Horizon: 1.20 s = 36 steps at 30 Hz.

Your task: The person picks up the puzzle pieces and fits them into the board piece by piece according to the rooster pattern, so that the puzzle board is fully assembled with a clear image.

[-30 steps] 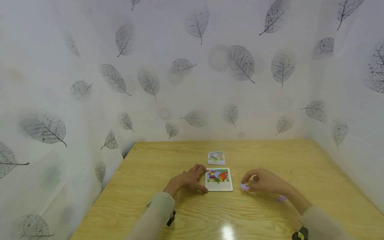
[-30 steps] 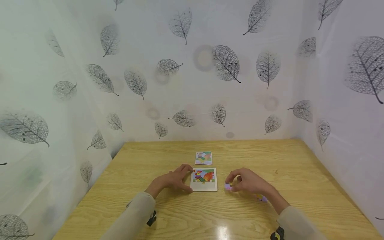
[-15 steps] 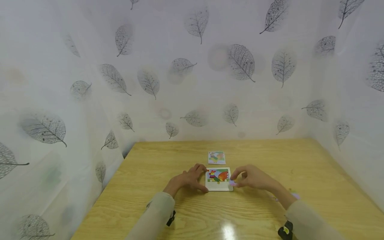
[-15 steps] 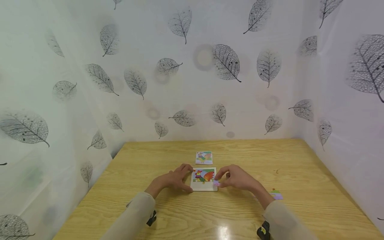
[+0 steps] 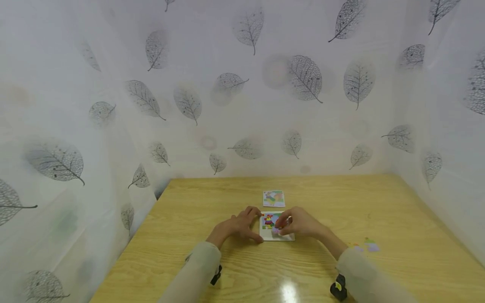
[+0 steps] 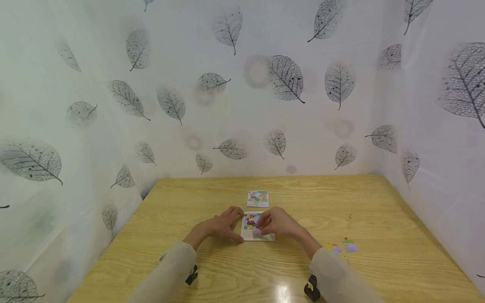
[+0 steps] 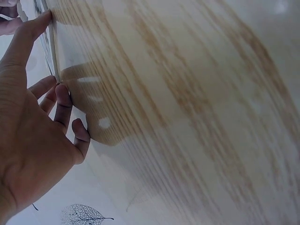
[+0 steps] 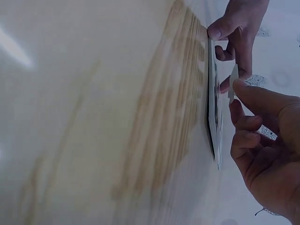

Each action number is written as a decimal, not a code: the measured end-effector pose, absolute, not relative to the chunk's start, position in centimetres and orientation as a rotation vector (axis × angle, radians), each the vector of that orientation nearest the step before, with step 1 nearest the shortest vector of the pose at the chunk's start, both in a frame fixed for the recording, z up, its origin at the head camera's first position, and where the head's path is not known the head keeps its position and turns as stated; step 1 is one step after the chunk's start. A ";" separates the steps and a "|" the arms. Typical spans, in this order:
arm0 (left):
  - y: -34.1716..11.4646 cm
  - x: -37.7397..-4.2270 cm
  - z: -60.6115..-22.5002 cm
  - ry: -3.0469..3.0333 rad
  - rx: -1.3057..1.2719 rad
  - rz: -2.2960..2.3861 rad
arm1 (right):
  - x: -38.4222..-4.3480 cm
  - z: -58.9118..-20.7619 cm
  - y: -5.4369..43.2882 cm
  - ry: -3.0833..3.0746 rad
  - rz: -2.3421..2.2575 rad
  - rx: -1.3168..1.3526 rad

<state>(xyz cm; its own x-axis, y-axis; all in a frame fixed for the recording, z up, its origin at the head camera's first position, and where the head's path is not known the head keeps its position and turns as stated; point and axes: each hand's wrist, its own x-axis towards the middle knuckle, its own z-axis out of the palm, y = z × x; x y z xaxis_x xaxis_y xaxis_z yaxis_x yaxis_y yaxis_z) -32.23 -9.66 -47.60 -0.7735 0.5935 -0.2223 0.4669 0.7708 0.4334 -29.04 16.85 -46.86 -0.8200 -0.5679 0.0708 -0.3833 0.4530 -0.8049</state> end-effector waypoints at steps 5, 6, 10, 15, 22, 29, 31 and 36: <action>-9.6 -32.2 -47.6 2.621 0.812 0.514 | -29.5 -47.5 15.7 2.533 -1.261 -0.877; -9.6 -32.1 -47.5 2.621 0.813 0.516 | -29.6 -47.5 15.5 2.540 -1.255 -0.884; -9.7 -32.1 -47.5 2.618 0.821 0.519 | -29.6 -47.5 14.8 2.540 -1.251 -0.887; -9.7 -32.1 -47.5 2.617 0.826 0.524 | -29.5 -47.4 14.1 2.551 -1.237 -0.869; -9.8 -32.1 -47.6 2.614 0.826 0.521 | -29.6 -47.6 13.3 2.584 -1.230 -0.856; -9.8 -32.2 -47.5 2.615 0.828 0.521 | -29.6 -48.0 12.9 2.635 -1.192 -0.900; -9.8 -32.3 -47.5 2.615 0.827 0.520 | -29.6 -48.1 12.8 2.647 -1.182 -0.881; -9.9 -32.2 -47.5 2.611 0.821 0.520 | -29.3 -48.2 12.7 2.663 -1.176 -0.881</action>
